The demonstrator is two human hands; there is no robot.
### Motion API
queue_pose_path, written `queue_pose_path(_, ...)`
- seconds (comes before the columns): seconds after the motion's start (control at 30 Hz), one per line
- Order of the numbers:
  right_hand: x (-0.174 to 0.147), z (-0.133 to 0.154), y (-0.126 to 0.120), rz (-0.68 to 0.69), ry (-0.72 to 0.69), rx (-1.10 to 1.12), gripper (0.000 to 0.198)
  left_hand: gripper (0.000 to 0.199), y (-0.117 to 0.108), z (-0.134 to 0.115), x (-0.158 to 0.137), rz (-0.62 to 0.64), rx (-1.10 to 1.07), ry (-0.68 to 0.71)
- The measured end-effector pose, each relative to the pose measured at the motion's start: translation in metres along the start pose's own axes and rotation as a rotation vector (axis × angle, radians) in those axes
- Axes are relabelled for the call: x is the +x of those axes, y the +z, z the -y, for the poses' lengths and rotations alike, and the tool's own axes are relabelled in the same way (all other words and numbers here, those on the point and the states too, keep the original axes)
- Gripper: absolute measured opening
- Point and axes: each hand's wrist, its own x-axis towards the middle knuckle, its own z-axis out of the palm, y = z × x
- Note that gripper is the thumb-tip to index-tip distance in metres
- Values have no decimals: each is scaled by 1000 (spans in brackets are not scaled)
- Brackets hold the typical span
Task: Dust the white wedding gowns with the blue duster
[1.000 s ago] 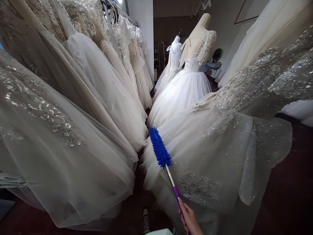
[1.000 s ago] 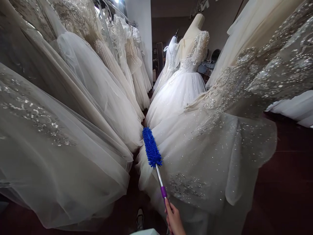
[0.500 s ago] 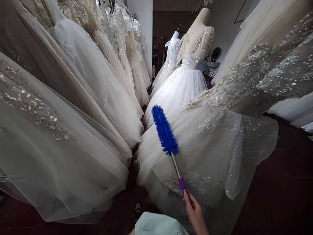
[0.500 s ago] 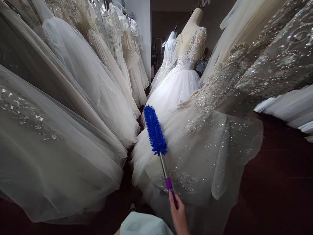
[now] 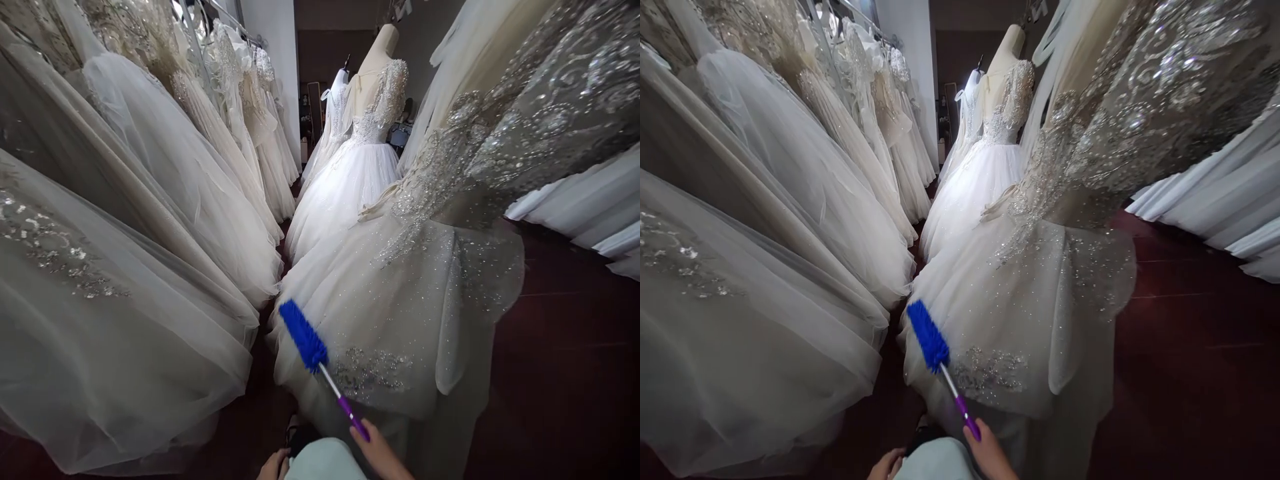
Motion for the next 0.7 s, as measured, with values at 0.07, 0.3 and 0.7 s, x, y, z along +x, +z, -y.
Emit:
queue_pose_path(0.07,-4,-6,17,60,9,-63,37,42,13,-16,13,-17,20,98)
queue_pose_path(0.3,-46,54,22,11,-141,-43,41,61,62,-89,18,39,-470,-1)
queue_pose_path(0.7,-65,53,56,-247,73,75,56,52,95,-178,28,608,-206,87)
